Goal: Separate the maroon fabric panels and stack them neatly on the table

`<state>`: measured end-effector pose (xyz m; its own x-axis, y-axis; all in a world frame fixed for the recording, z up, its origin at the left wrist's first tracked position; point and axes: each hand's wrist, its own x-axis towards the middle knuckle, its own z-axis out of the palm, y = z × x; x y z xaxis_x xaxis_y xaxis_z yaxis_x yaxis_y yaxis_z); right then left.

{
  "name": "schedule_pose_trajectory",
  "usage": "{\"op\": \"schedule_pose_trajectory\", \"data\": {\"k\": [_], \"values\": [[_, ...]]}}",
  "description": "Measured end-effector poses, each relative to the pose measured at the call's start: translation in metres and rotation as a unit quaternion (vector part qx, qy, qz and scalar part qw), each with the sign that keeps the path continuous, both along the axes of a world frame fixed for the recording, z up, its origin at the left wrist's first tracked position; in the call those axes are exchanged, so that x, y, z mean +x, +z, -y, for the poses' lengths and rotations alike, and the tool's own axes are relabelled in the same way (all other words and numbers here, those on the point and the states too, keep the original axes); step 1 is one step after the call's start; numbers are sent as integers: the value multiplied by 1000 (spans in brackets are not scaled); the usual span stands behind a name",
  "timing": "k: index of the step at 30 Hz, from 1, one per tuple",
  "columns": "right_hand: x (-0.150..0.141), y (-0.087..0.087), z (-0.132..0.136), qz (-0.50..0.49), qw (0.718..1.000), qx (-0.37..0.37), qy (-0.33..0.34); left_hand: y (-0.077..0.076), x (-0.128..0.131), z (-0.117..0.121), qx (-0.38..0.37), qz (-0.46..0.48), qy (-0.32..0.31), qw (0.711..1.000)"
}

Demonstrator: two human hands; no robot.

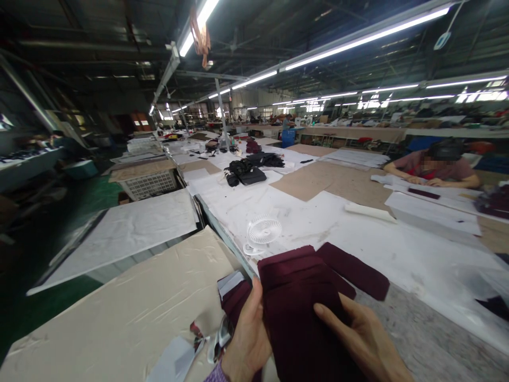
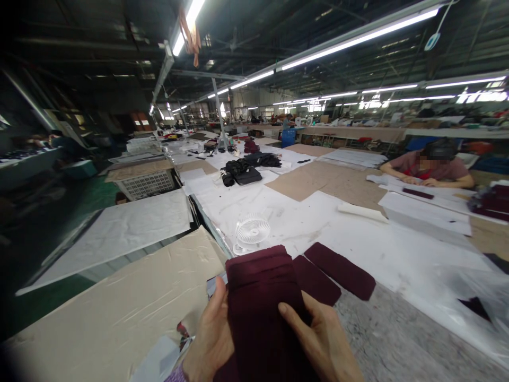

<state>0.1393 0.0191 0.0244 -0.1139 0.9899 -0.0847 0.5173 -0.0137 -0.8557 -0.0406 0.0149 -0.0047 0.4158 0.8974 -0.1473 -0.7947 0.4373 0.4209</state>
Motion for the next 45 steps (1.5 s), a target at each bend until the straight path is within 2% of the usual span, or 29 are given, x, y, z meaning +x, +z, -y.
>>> {"op": "schedule_pose_trajectory", "data": {"k": [3, 5, 7, 9, 11, 13, 16, 18, 20, 25, 29, 31, 38, 43, 45], "values": [[-1, -5, 1, -38, 999, 2, 5, -2, 2, 5, 40, -79, 64, 994], [1, -9, 2, -43, 998, 42, -3, 0, 4, 7, 32, -133, 77, 988], [4, -10, 1, -15, 990, 136, -30, 4, 6, 8, 17, -155, 79, 985], [8, -9, -1, 14, 968, 244, -50, 8, 5, 9, 17, -166, 75, 983], [12, -5, -4, 6, 955, 294, -43, 10, 4, 9, 25, -177, 68, 981], [14, -1, -7, -32, 964, 262, -22, 12, 3, 9, 38, -181, 60, 981], [14, 3, -9, -135, 982, 132, 7, 14, 2, 9, 51, -185, 55, 980], [12, 4, -8, -197, 978, 50, 37, 14, 2, 9, 43, -187, 60, 980], [8, 4, -7, -218, 974, 21, 50, 14, 2, 10, 25, -180, 68, 981], [-3, 6, -2, -178, 981, 79, -10, 15, 3, 11, 33, -163, 66, 984], [-11, 9, 1, -171, 978, 75, -99, 20, 5, 11, 43, -158, 71, 984], [-14, 11, 2, -187, 973, 64, -117, 24, 6, 12, 50, -163, 74, 983], [-16, 6, 3, -166, 979, 59, -103, 25, 9, 13, 43, -164, 76, 983], [-1, 5, 0, -149, 978, 119, -85, 22, 3, 11, 47, -201, 59, 977], [8, 10, -2, -150, 981, 111, -53, 22, -2, 11, 72, -230, 40, 970]]}}
